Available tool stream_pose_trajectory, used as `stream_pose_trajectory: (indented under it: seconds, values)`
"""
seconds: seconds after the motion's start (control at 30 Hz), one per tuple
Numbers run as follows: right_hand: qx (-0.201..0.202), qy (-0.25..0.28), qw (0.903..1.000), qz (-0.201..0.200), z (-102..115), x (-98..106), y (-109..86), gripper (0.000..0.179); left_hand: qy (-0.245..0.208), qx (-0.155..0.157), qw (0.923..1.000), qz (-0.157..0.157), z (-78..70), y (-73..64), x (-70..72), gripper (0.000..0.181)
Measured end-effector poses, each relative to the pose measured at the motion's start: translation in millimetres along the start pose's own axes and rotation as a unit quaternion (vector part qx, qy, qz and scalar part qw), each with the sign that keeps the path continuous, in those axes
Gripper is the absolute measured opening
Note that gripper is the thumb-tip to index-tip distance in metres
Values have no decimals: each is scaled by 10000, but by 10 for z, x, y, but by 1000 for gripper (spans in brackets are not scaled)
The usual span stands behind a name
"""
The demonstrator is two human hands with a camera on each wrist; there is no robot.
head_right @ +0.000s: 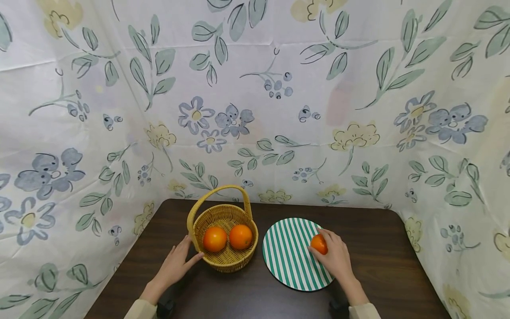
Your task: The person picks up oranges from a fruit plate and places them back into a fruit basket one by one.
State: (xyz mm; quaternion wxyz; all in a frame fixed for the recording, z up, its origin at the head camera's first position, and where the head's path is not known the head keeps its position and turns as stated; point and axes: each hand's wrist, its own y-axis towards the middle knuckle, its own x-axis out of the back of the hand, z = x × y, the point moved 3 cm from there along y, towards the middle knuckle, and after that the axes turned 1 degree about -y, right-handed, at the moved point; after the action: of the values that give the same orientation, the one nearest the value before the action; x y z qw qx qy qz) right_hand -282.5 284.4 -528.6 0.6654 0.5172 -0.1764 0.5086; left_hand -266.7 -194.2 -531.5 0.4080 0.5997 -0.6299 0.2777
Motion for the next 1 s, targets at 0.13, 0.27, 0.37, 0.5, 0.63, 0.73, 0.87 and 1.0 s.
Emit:
stream_pose_trajectory:
  seconds: [0.13,0.27,0.37,0.5,0.63,0.73,0.87,1.0]
  values:
    - [-127,-12,9999,96,-61,7,-28,62,47,-3,10000,-9,13,7,-6,86]
    - [-202,-7,9996,219,-93,17,-50,63,64,-22,10000,-28,23,10,-7,86]
    - [-251,25,9992,323,-96,25,-55,64,66,-37,10000,-44,24,9,-5,86]
    - [-301,208,9984,432,-94,27,-52,64,40,-4,10000,-41,29,-9,-19,86]
    - [-291,346,9979,457,-98,25,-37,64,27,49,10000,-31,44,-30,-56,85]
    - [-273,367,9980,445,-91,29,-18,64,51,52,10000,-36,46,-24,-66,86]
    - [-273,430,9976,478,-53,16,-1,61,51,20,10000,-43,36,-7,-48,86]
    - [-279,460,9971,541,4,-22,4,61,36,-81,9999,-122,17,4,-19,85]
